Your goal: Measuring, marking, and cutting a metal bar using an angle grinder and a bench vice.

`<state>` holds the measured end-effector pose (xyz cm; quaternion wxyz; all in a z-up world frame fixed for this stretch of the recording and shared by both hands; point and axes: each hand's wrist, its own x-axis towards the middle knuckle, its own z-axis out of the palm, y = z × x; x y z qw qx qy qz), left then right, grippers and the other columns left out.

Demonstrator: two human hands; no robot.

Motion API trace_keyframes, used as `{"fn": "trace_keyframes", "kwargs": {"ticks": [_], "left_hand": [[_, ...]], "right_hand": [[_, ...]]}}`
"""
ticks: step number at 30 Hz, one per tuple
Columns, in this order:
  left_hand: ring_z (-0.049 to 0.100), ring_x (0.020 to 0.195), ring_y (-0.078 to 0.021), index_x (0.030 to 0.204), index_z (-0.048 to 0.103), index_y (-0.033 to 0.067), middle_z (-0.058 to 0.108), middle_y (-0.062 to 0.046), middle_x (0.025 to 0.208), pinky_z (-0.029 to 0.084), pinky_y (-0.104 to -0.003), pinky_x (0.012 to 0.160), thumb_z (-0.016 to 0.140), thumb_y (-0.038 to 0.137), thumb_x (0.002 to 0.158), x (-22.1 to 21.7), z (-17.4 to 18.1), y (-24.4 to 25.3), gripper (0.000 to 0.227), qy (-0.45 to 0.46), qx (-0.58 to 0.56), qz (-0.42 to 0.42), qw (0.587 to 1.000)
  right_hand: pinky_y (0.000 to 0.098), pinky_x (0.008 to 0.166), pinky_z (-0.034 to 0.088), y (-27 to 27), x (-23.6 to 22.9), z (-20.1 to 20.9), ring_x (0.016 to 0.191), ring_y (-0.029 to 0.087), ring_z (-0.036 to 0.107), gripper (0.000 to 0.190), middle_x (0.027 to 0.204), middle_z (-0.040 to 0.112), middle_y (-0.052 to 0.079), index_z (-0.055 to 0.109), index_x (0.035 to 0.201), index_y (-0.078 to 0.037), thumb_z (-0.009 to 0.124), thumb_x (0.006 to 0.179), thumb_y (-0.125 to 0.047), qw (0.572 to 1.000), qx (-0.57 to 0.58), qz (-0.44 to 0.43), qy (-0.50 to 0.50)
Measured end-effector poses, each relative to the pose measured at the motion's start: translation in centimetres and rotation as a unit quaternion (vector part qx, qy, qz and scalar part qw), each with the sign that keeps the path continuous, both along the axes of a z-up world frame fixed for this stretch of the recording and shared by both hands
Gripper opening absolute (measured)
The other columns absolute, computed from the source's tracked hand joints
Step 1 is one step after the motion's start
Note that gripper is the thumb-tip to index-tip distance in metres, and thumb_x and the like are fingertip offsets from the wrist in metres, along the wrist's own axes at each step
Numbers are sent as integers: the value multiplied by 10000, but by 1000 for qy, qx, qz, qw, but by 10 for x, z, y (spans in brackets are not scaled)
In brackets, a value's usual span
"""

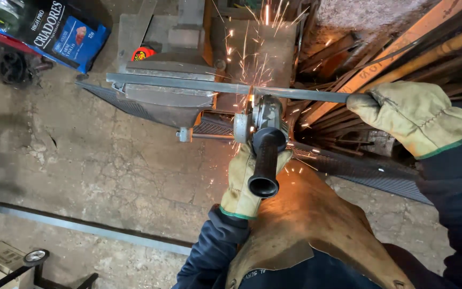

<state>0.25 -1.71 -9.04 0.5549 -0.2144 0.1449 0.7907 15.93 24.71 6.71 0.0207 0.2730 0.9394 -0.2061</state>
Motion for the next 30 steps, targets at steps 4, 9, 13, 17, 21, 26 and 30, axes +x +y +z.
{"fn": "trace_keyframes", "kwargs": {"ticks": [4, 9, 13, 17, 21, 26, 30], "left_hand": [[554, 1305, -378, 1515, 411, 20, 501, -232, 1467, 486, -577, 1106, 493, 266, 1121, -1, 16, -8, 471, 155, 56, -35, 986], [582, 1237, -408, 1469, 430, -75, 538, -293, 1391, 518, -536, 1085, 563, 322, 1115, 0, 11, -4, 548, 259, 15, -43, 965], [568, 1242, -418, 1411, 433, -35, 500, -326, 1377, 564, -521, 1016, 542, 368, 1014, -13, -25, -2, 576, -69, 40, -70, 994], [573, 1228, -328, 1450, 427, 20, 515, -205, 1398, 552, -574, 1052, 514, 202, 1087, -3, 49, 13, 416, 285, -73, -75, 953], [635, 1148, -361, 1372, 462, 15, 575, -228, 1320, 579, -564, 968, 547, 267, 1057, -2, 19, 7, 412, 82, 18, -14, 996], [697, 1051, -446, 1339, 562, -49, 691, -282, 1223, 616, -618, 912, 774, 181, 948, 2, 55, 9, 501, 674, -205, -146, 695], [685, 1101, -300, 1375, 485, 44, 592, -176, 1299, 599, -527, 982, 483, 193, 1103, -2, 16, 11, 310, 56, 22, 0, 998]], "right_hand": [[470, 629, 454, 0, 2, -1, 631, 329, 571, 476, 678, 542, 134, 638, 838, -66, 603, 993, -514, 999, 45, 10, 11], [467, 631, 456, 3, 2, -3, 628, 322, 570, 467, 683, 544, 136, 629, 857, -62, 595, 1006, -503, 1000, 27, 15, 4], [473, 605, 451, 2, 0, 3, 621, 327, 570, 439, 676, 555, 130, 648, 879, -65, 592, 975, -489, 999, 12, 25, 20], [481, 661, 457, 1, 0, 4, 668, 342, 575, 510, 706, 548, 149, 624, 817, -47, 608, 1006, -521, 1000, 19, -9, -21], [478, 646, 466, 4, 2, -5, 627, 333, 589, 511, 644, 558, 143, 640, 790, -47, 609, 987, -517, 997, 2, -20, -68], [443, 589, 452, 2, 1, 0, 600, 300, 575, 412, 679, 572, 116, 666, 868, -62, 633, 991, -454, 999, 8, 19, 42], [443, 598, 451, 2, 5, -6, 597, 310, 572, 420, 661, 562, 135, 660, 844, -53, 661, 987, -448, 1000, 20, 4, 8]]}}
